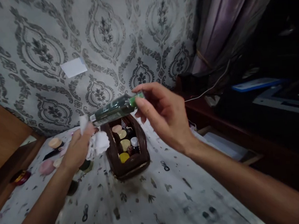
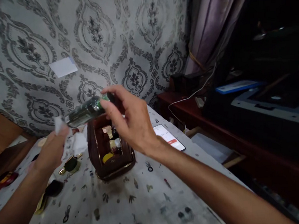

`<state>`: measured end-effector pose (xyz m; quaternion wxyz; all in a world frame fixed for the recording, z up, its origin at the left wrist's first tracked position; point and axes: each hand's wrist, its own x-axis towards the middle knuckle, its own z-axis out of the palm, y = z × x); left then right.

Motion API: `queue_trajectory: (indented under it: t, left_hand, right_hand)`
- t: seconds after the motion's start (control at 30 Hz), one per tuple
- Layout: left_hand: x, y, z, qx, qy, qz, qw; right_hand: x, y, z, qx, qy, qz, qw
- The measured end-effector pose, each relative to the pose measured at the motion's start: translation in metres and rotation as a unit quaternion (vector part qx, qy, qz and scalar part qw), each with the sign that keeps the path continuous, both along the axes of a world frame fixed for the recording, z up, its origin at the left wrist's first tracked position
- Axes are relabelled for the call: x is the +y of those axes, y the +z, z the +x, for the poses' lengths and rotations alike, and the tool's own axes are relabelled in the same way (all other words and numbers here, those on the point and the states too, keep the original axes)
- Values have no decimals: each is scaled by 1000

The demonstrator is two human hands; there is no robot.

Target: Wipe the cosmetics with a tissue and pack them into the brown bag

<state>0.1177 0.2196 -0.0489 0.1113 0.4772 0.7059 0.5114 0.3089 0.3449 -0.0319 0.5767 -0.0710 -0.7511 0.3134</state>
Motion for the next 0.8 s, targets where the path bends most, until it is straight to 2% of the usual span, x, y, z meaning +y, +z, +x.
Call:
queue_trajectory:
  t: [0.03,0.1,0.13,0.2,0.3,0.4,0.5,0.67,0.8]
  left_hand:
    - [2,-2,-5,84,-37,-52,994]
    - [3,-8,-13,246,-114,-148,951]
    - [1,-12,-15,297,-132,-181,928]
    - [-4,-20,-17,341,-139,-209,906]
    - [-11,-33,-20,354,-122,-171,911]
    - [-16,-45,-26,348,-106,-111,925]
    - [-16,-53,-30,333,-104,-87,933]
    - [-13,-57,-32,321,-116,-74,937]
    - [-13,-57,-34,329,-129,-58,934]
  right_hand:
    - [10,4,1,-11,-20,18,1000]
    - [27,6,-1,-47,-48,66,996]
    - [33,6,-4,-70,-54,92,992]
    - [43,3,-13,-129,-55,138,981]
    - [52,0,-34,-230,-22,176,957]
    - [55,-4,-59,-317,24,183,930]
    - [56,-9,-81,-383,39,190,903]
    - [54,-21,-109,-461,40,231,856]
    - [52,-28,-121,-522,65,216,823]
